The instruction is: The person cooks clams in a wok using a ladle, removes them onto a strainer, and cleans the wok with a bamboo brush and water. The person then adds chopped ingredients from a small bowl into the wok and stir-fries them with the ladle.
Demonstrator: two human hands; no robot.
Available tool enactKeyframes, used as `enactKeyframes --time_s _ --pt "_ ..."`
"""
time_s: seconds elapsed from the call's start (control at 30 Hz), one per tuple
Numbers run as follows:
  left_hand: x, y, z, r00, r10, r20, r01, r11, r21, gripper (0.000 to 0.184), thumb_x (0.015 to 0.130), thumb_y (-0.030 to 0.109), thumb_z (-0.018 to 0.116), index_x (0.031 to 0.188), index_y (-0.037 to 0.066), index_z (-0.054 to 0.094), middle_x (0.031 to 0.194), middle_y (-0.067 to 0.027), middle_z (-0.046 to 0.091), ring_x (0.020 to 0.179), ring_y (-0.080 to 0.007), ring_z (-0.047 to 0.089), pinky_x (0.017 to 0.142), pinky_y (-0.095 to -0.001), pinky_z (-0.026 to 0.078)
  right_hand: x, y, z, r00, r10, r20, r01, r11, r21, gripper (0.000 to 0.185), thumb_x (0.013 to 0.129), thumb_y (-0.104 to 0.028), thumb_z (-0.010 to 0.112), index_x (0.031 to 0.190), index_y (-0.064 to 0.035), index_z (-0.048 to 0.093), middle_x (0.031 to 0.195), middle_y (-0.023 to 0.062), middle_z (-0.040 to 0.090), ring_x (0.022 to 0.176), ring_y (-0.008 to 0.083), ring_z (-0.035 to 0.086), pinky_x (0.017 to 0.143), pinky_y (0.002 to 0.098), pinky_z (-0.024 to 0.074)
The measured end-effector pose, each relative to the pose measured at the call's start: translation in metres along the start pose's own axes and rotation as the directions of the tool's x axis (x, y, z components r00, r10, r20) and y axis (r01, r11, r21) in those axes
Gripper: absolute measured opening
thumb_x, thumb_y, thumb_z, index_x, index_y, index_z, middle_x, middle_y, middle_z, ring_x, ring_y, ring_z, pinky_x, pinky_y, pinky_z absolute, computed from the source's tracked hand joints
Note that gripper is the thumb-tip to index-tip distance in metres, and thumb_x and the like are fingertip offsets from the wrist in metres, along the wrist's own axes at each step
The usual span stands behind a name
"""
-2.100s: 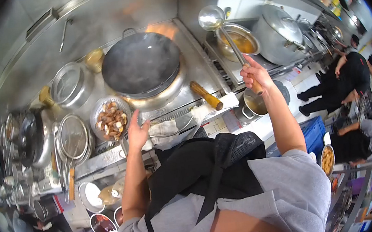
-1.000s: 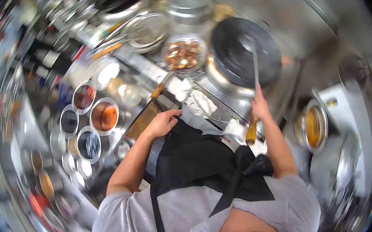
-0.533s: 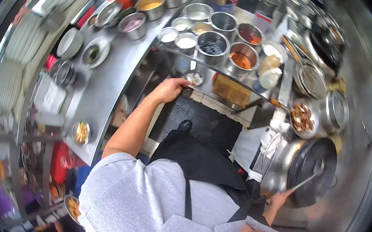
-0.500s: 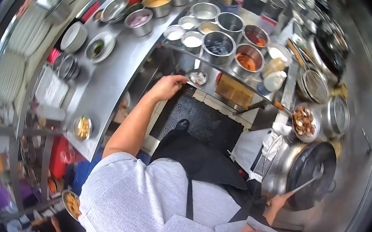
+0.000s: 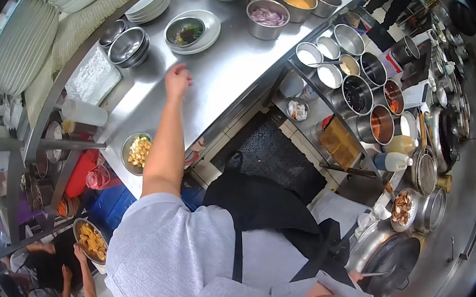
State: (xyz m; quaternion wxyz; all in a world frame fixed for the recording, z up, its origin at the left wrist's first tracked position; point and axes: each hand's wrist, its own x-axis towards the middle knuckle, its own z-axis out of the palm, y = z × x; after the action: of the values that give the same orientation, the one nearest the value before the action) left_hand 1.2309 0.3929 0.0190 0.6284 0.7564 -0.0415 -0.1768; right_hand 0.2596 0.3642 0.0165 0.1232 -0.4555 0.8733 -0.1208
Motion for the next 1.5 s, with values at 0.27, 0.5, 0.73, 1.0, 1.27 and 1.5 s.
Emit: enactKeyframes --time_s 0.27,0.5,0.73,1.0,1.27,1.5 --pt "0.157 0.029 -0.012 0.971 -0.129 -0.202 0.13 0.991 -0.006 0.03 0.085 0.017 0.064 0.101 -0.008 0.066 0.083 -0.0169 0.07 0.062 -0.0221 0.07 0.049 -0.0327 0.056 -0.028 -0.04 0.02 0.997 0.071 0.034 -0.071 0.997 0.012 0.086 0.086 -0.011 0.056 0.156 -0.0142 0.007 0.138 0.0274 0.049 0.115 0.0386 0.058 0.095 0.0441 0.0473" --pt "0.153 0.042 0.017 0.997 -0.016 -0.08 0.027 0.99 0.139 0.031 0.081 0.015 0.068 0.098 -0.011 0.064 0.08 -0.0167 0.07 0.062 -0.0213 0.07 0.05 -0.0313 0.058 -0.044 -0.025 0.021 0.99 0.126 0.056 -0.128 0.991 0.04 0.085 0.087 -0.016 0.06 0.155 -0.0158 0.009 0.137 0.0253 0.05 0.116 0.038 0.058 0.096 0.0443 0.0474" --pt "0.01 0.11 0.106 0.894 0.221 0.39 -0.293 0.947 0.135 0.028 0.083 0.015 0.059 0.102 -0.005 0.062 0.077 -0.0101 0.066 0.052 -0.0139 0.057 0.045 -0.0286 0.046 -0.065 0.043 0.025 0.977 0.214 0.005 -0.2 0.906 0.373 0.082 0.088 -0.027 0.064 0.155 -0.0242 0.017 0.136 0.0181 0.053 0.115 0.0344 0.058 0.097 0.0441 0.0472" --pt "-0.262 0.039 0.319 0.198 -0.296 0.935 0.282 0.93 0.235 0.057 0.08 -0.004 0.05 0.135 0.007 0.039 0.104 -0.0117 0.061 0.074 -0.0198 0.065 0.049 -0.027 0.056 -0.099 0.02 -0.006 0.978 0.207 0.022 -0.144 0.598 0.788 0.077 0.09 -0.005 0.056 0.155 -0.0154 0.015 0.123 0.0114 0.059 0.107 0.0243 0.062 0.088 0.0366 0.0523" --pt "-0.574 -0.008 0.423 -0.26 -0.484 0.836 0.066 0.855 0.515 0.055 0.083 -0.004 0.045 0.136 0.008 0.039 0.108 -0.0158 0.064 0.079 -0.0264 0.068 0.056 -0.0337 0.057 -0.119 0.066 -0.078 0.909 0.412 -0.064 -0.309 0.769 0.559 0.089 0.081 0.004 0.054 0.156 -0.0299 0.021 0.114 0.0165 0.064 0.075 0.022 0.061 0.067 0.0334 0.052" --pt "-0.786 0.037 0.544 -0.553 -0.133 0.822 -0.237 0.972 -0.002 0.073 0.082 -0.006 0.045 0.148 0.02 0.027 0.13 -0.0183 0.051 0.096 -0.0297 0.066 0.056 -0.0333 0.06 -0.15 0.048 -0.111 0.782 0.608 0.135 -0.486 0.461 0.743 0.087 0.082 0.002 0.054 0.156 -0.0306 0.022 0.111 0.0173 0.065 0.065 0.0207 0.054 0.062 0.0353 0.0502"
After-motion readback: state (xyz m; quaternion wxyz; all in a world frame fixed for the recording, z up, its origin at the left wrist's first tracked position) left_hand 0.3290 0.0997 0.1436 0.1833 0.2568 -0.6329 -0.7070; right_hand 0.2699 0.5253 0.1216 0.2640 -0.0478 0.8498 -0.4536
